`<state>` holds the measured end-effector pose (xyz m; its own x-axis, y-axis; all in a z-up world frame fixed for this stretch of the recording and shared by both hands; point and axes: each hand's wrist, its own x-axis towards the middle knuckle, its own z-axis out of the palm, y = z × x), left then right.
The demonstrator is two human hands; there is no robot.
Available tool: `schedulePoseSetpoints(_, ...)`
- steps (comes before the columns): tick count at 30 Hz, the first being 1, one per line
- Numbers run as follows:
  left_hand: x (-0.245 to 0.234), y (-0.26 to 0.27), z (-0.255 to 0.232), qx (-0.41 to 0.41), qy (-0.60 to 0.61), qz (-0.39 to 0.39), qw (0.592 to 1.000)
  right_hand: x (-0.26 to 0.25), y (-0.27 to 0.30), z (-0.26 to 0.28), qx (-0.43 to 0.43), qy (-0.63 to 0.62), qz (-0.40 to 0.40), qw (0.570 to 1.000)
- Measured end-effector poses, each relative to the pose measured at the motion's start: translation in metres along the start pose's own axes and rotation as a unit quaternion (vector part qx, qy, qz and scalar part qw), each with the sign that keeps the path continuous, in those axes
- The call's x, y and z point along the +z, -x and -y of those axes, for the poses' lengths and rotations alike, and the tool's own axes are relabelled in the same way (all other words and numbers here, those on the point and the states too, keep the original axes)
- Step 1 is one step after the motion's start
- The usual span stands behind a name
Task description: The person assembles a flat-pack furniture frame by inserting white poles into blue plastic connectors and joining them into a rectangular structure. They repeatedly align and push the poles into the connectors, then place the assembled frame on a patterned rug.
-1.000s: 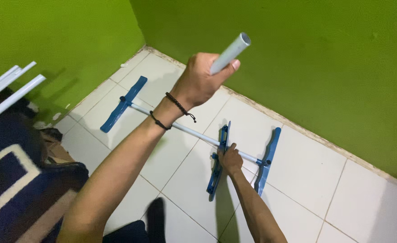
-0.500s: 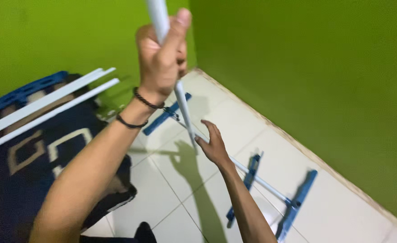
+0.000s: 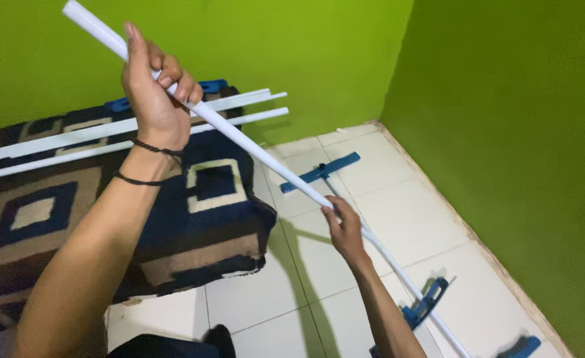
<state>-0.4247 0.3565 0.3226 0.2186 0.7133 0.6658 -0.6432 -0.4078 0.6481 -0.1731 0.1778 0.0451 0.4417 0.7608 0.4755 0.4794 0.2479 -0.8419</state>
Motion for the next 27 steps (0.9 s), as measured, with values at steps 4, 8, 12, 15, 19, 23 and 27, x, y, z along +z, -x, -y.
schedulePoseSetpoints(4, -0.058, -0.008, 0.005, 0.001, -0.083, -0.060, 0.995, -0.021, -0.024, 0.026, -0.098, 0.078, -0.051, 0.991)
schedulePoseSetpoints(8, -0.101, 0.010, 0.004, 0.144, -0.309, -0.135, 0.930, -0.042, -0.042, 0.061, -0.143, 0.166, -0.034, 0.975)
schedulePoseSetpoints(12, -0.120, 0.053, -0.007, 0.219, -0.672, -0.160, 0.689, -0.029, -0.054, 0.096, -0.163, 0.217, -0.005, 0.963)
schedulePoseSetpoints(15, -0.125, 0.081, -0.006, 0.160, -0.768, 0.005, 0.620, -0.005, -0.062, 0.112, -0.180, 0.228, 0.022, 0.957)
schedulePoseSetpoints(19, -0.131, 0.097, 0.005, 0.124, -0.728, 0.134, 0.661, 0.026, -0.073, 0.127, -0.210, 0.240, 0.052, 0.946)
schedulePoseSetpoints(23, -0.162, 0.098, 0.006, 0.087, -0.693, 0.147, 0.701, 0.061, -0.091, 0.140, -0.188, 0.264, 0.094, 0.941)
schedulePoseSetpoints(27, -0.216, 0.097, 0.001, 0.077, -0.682, 0.131, 0.715, 0.112, -0.115, 0.148, -0.181, 0.249, 0.158, 0.938)
